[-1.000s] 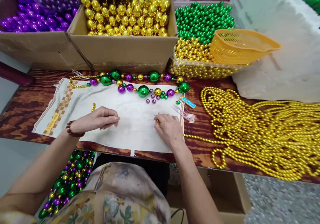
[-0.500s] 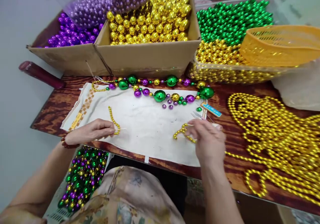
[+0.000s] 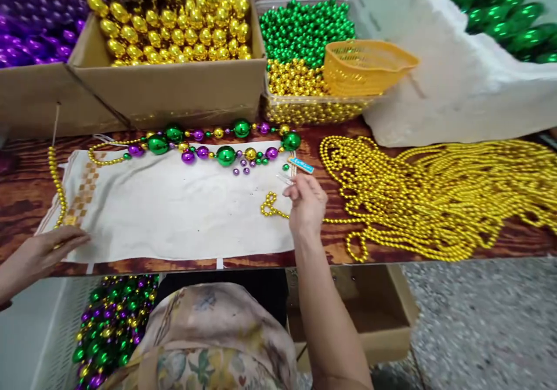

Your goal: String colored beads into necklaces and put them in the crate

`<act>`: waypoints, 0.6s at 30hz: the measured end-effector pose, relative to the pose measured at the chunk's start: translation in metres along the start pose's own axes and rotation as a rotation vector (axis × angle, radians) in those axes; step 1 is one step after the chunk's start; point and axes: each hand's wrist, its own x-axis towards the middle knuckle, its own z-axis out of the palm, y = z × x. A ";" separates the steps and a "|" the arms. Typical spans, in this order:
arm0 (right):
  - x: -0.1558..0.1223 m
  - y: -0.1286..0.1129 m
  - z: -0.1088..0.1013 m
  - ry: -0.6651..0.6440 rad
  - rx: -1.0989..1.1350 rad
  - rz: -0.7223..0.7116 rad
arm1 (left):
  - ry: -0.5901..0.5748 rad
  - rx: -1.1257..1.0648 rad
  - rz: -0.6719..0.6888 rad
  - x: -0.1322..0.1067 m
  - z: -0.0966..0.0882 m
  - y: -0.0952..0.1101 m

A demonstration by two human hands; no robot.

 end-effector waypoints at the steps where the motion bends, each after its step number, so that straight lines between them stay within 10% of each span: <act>1: -0.006 -0.008 0.006 -0.105 -0.048 -0.013 | -0.010 0.058 0.018 0.006 0.005 0.004; 4: -0.027 -0.032 0.028 -0.473 -0.241 -0.042 | 0.173 0.178 0.064 0.026 0.013 0.050; 7: -0.047 -0.048 0.053 -0.807 -0.441 -0.083 | 0.293 -0.199 0.263 0.047 0.019 0.134; 11: -0.056 -0.049 0.070 -0.830 -0.574 -0.244 | -0.039 -0.744 0.461 0.066 0.037 0.232; 18: -0.052 -0.041 0.039 -0.739 -0.560 -0.109 | -0.161 -0.888 0.296 0.079 0.053 0.256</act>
